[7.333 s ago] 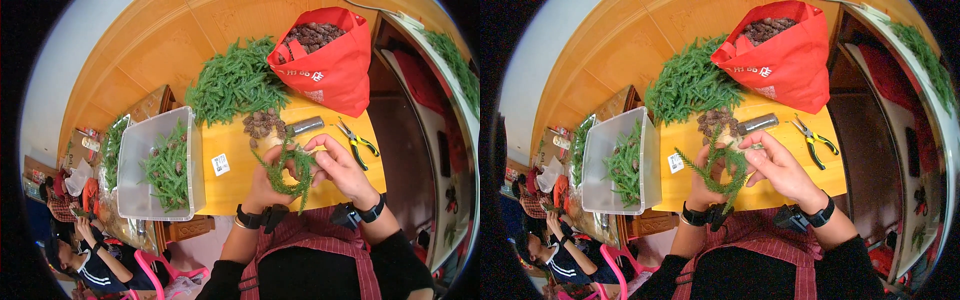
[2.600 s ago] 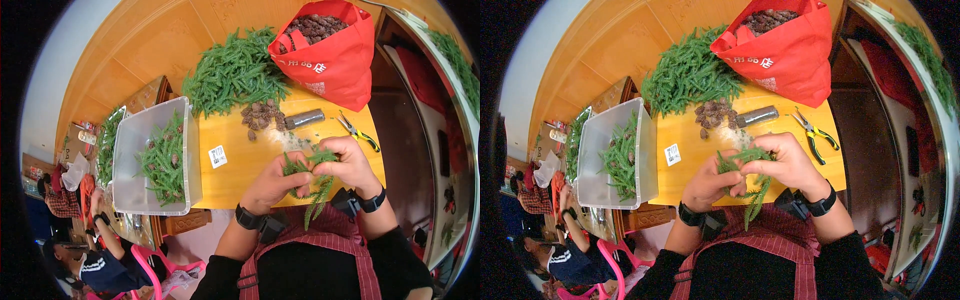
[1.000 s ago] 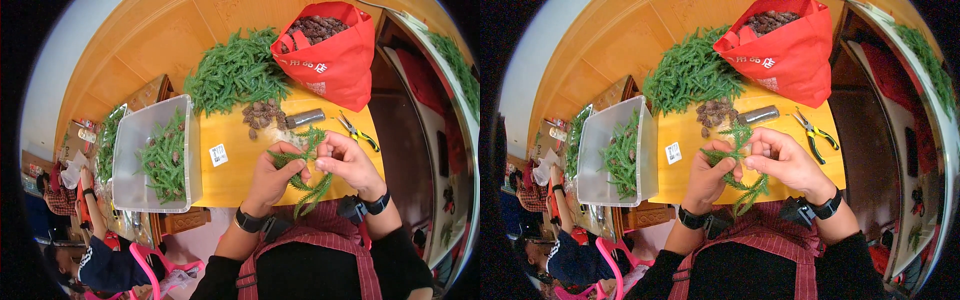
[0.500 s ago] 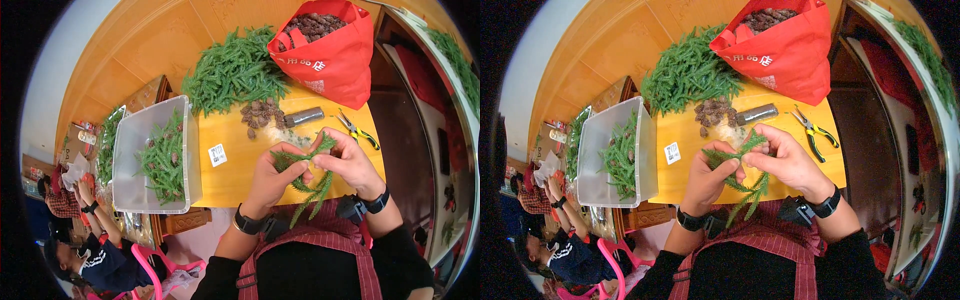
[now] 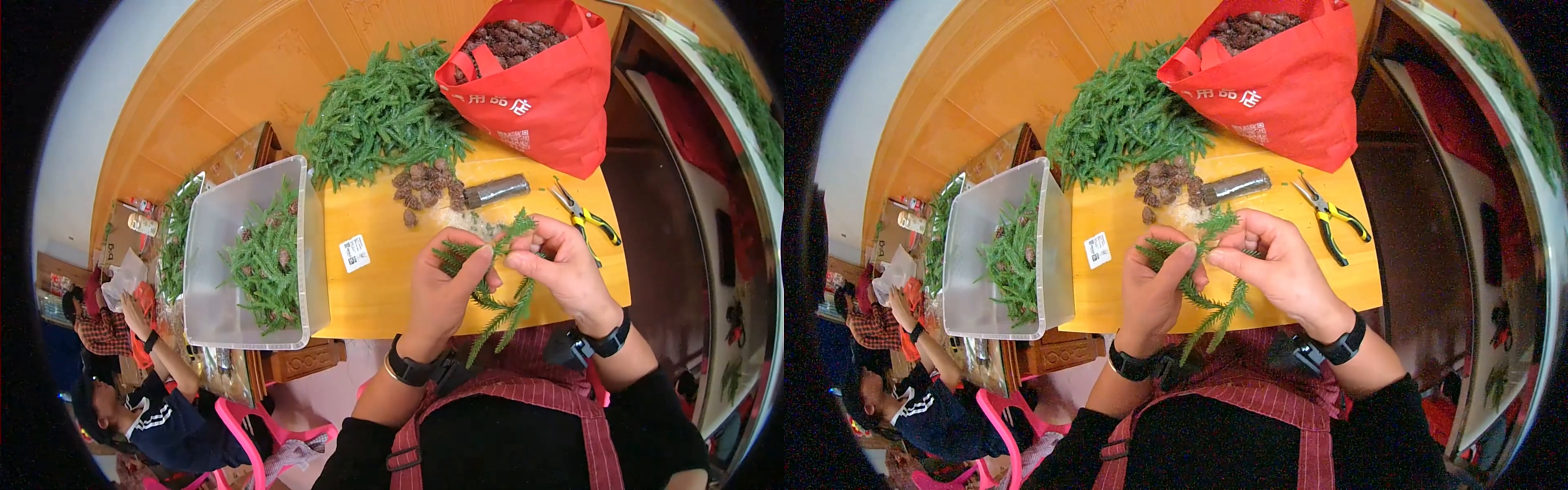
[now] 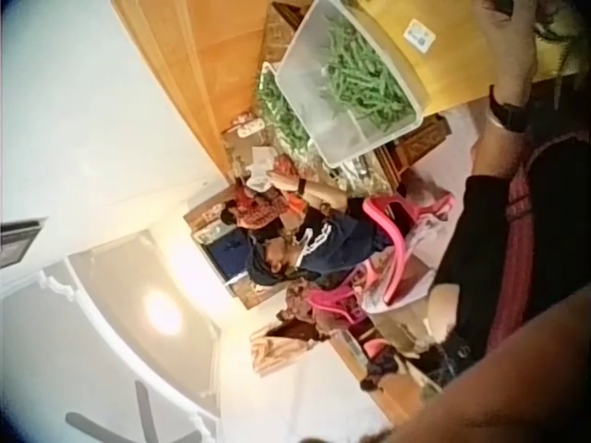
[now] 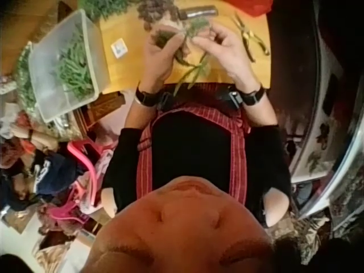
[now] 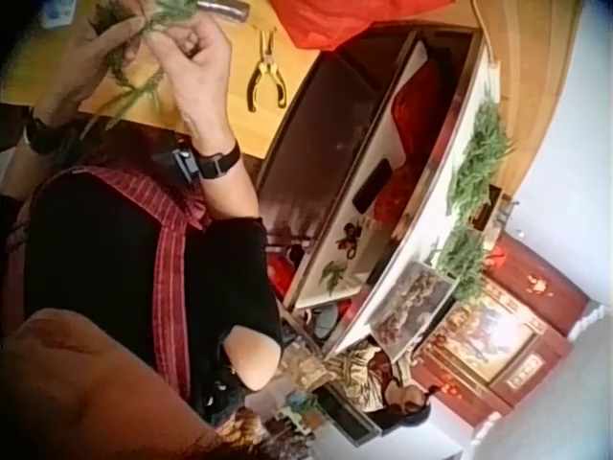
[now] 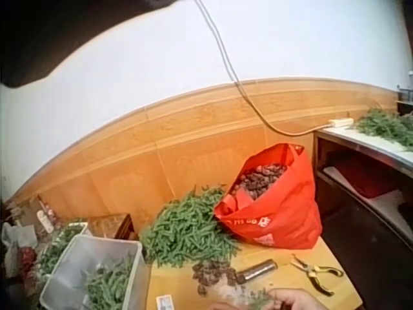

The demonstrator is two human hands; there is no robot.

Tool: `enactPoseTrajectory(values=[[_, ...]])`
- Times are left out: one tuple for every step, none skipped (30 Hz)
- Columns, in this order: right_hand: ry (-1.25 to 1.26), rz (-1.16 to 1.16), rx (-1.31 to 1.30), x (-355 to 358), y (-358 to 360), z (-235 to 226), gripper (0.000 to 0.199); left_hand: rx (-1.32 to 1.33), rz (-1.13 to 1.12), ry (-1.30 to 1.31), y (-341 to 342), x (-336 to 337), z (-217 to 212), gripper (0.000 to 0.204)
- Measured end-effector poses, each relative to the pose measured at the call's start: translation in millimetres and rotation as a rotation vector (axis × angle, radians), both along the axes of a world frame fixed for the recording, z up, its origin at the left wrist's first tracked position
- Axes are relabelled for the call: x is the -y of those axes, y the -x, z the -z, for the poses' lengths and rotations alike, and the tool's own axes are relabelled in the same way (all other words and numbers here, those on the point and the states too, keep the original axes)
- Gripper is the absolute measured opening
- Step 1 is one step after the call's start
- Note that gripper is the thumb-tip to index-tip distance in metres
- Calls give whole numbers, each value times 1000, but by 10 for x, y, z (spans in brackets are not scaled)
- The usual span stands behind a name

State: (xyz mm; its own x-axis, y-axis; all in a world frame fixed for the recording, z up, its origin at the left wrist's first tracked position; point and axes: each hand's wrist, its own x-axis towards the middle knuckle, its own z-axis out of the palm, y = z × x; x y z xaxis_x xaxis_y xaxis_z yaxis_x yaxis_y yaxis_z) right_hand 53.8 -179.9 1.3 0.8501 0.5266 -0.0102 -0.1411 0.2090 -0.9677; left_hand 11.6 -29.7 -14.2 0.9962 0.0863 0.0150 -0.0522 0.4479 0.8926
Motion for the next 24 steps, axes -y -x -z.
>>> enactPoseTrajectory(values=[[-29, 37, 33, -18, 23, 5, 11, 0, -2, 0, -1, 6, -6, 6], [-58, 74, 66, -30, 33, 10, 10, -16, -17, -11, -2, 19, -20, 6], [-58, 75, 66, -29, 29, 28, 10, -33, -30, -21, 0, 31, -34, 6], [21, 131, 238, -25, 21, 61, 11, -33, -28, -21, -1, 30, -44, 6], [101, 187, 411, -16, 15, 78, 15, -59, -6, 39, -5, 24, -54, 6], [101, 187, 411, -5, 5, 58, 15, -86, 13, 99, -8, 13, -57, 6], [228, 210, 807, 14, -12, 13, 17, -86, 13, 99, -13, 5, -58, 6], [356, 229, 1204, 34, -33, -20, 20, -107, 24, 140, -19, -2, -57, 6], [384, 181, 1280, 57, -58, -34, 25, -127, 34, 179, -20, -9, -60, 7], [383, 180, 1282, 54, -54, -46, 25, -126, 33, 178, -11, -10, -61, 7], [324, 129, 1043, 50, -48, -56, 25, -66, 39, 130, 5, -8, -61, 7], [268, 79, 803, 47, -43, -57, 25, -9, 46, 84, 13, -9, -48, 6], [269, 77, 803, 51, -40, -78, 25, -9, 45, 85, 14, -18, -40, 6], [147, 5, 469, 64, -37, -116, 23, 43, 23, 1, 15, -31, -35, 6], [28, -62, 135, 85, -33, -162, 22, 97, 5, -81, 13, -35, -37, 6], [-92, -127, -199, 102, -35, -183, 23, 98, 6, -80, 12, -35, -41, 6], [-91, -125, -198, 122, -51, -164, 23, 144, 2, -145, 11, -34, -46, 6], [-63, -188, -139, 151, -72, -126, 20, 190, -2, -211, 13, -32, -52, 6], [-34, -249, -81, 176, -90, -100, 17, 190, -1, -211, 14, -35, -51, 6], [-34, -248, -80, 192, -103, -92, 17, 215, 9, -258, 13, -40, -46, 6], [-34, -313, -98, 199, -122, -84, 17, 239, 16, -305, 14, -50, -40, 6], [-34, -379, -116, 205, -138, -80, 17, 238, 15, -305, 17, -59, -39, 6], [-34, -381, -116, 211, -151, -85, 17, 240, 30, -324, 20, -68, -38, 6], [-37, -409, -142, 215, -163, -98, 16, 242, 45, -341, 22, -76, -36, 6]])
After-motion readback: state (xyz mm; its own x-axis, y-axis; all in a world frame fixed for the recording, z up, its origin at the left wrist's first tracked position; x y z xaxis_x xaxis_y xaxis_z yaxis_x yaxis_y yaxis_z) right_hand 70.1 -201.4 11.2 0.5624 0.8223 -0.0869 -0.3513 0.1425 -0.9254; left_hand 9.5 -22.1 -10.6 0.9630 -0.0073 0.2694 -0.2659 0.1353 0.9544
